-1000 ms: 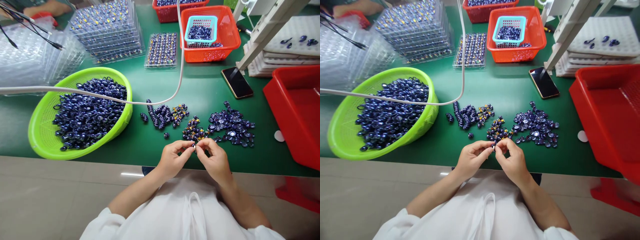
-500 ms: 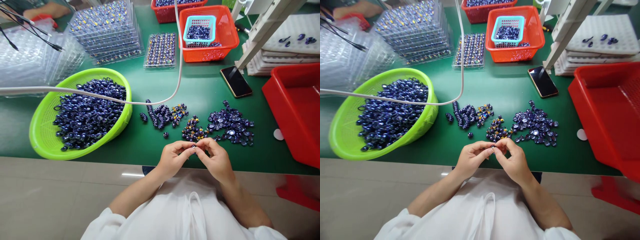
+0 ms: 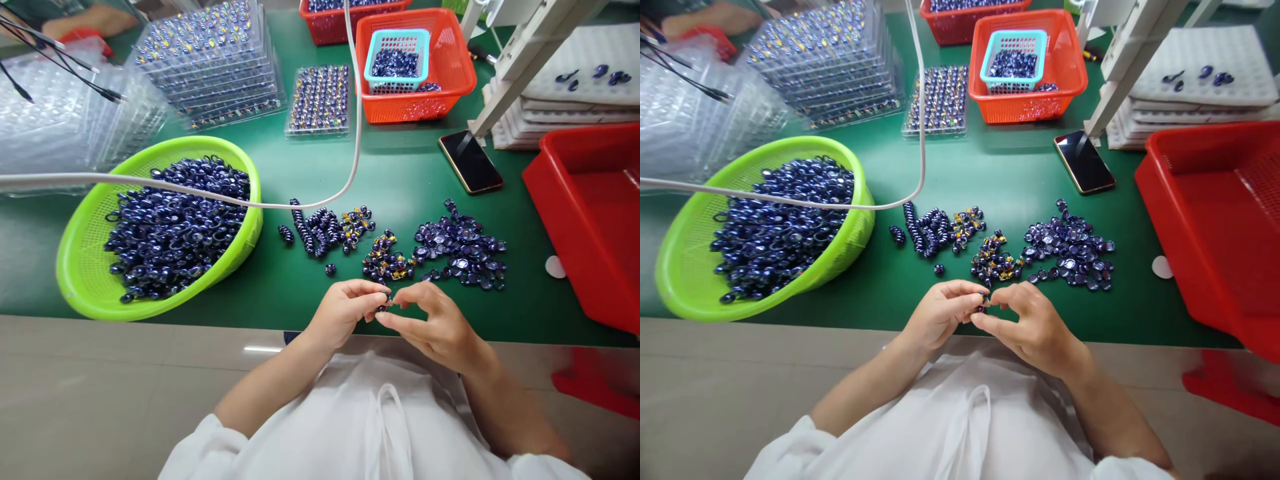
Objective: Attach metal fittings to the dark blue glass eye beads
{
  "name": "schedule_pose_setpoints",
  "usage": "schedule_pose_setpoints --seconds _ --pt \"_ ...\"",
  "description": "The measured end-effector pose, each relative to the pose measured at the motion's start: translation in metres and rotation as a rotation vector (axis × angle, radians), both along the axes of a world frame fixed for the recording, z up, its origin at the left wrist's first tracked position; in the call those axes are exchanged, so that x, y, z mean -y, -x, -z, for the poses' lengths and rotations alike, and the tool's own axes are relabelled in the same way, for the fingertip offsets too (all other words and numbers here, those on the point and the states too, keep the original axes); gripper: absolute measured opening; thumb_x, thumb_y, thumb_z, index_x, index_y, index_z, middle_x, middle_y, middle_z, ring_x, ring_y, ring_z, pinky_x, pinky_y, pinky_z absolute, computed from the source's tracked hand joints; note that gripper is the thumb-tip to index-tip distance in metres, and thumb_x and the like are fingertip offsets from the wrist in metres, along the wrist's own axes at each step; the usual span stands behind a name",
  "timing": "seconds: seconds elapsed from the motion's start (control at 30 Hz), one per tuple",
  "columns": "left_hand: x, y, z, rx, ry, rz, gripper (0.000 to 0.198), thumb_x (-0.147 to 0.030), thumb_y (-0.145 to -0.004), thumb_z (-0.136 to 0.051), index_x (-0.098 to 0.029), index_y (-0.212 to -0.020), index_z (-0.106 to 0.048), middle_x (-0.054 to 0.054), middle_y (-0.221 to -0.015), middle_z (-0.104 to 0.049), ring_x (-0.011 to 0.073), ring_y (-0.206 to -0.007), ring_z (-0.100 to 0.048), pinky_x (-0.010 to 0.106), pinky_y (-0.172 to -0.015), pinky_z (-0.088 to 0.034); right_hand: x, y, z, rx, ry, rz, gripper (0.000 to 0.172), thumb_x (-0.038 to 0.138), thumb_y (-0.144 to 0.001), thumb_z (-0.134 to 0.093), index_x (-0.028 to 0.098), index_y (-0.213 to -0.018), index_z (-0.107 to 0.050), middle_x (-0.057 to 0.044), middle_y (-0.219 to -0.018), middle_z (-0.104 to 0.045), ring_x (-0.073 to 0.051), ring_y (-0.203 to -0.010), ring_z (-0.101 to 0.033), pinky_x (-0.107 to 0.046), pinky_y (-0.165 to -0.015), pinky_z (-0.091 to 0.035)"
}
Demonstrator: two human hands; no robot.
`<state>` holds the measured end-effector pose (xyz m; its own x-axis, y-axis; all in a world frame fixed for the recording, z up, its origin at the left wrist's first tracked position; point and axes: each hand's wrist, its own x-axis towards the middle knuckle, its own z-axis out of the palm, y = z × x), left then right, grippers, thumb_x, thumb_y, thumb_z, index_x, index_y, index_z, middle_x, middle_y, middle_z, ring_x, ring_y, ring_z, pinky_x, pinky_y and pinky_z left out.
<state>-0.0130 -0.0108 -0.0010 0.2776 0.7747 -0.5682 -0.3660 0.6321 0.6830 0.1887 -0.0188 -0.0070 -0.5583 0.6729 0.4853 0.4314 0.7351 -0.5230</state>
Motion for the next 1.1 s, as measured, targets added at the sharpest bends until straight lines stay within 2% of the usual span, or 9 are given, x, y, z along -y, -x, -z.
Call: schedule_pose_setpoints --seconds 0.17,0.37,0.63,1.1 --pt "0.001 0.0 0.001 -0.033 -0.055 0.017 0.029 -0.032 -0.064 -0.088 -0.013 -0.084 -0.08 0.003 -0.066 -0.07 0.008 -0.053 -0.053 0.023 -0.054 -0.04 0.002 0.004 0.007 -0.038 -0.011 0.037 0.031 0.01 -0.087 -0.063 0.029 -0.112 -0.065 -0.003 -0.093 -0.068 -0.016 -0.081 -0.064 -0.034 -0.075 -0.051" --pt "0.002 0.003 0.0 -0.15 -0.171 0.014 0.028 -0.034 -0.067 -0.086 -0.015 -0.087 -0.081 0.003 -0.067 -0.072 0.0098 -0.055 -0.054 0.024 -0.057 -0.045 0.006 0.01 0.012 -0.129 0.059 0.203 0.034 0.008 -0.086 -0.062 0.028 -0.113 -0.062 -0.004 -0.094 -0.071 -0.019 -0.082 -0.067 -0.036 -0.075 -0.054" --pt "0.004 0.002 -0.005 -0.189 -0.22 0.044 0.03 -0.038 -0.069 -0.084 -0.015 -0.09 -0.082 0.007 -0.078 -0.077 0.013 -0.063 -0.061 0.024 -0.057 -0.05 0.008 0.018 0.008 -0.225 0.105 0.234 0.035 0.006 -0.087 -0.064 0.029 -0.114 -0.065 -0.003 -0.093 -0.071 -0.017 -0.08 -0.068 -0.031 -0.07 -0.056" --pt "0.009 0.005 -0.001 -0.271 -0.328 0.049 0.023 -0.034 -0.077 -0.079 -0.018 -0.093 -0.082 0.006 -0.081 -0.074 0.0108 -0.06 -0.059 0.023 -0.058 -0.05 0.009 0.021 0.011 -0.262 0.162 0.29 0.031 0.008 -0.087 -0.066 0.029 -0.111 -0.067 -0.002 -0.093 -0.072 -0.017 -0.083 -0.069 -0.03 -0.069 -0.057"
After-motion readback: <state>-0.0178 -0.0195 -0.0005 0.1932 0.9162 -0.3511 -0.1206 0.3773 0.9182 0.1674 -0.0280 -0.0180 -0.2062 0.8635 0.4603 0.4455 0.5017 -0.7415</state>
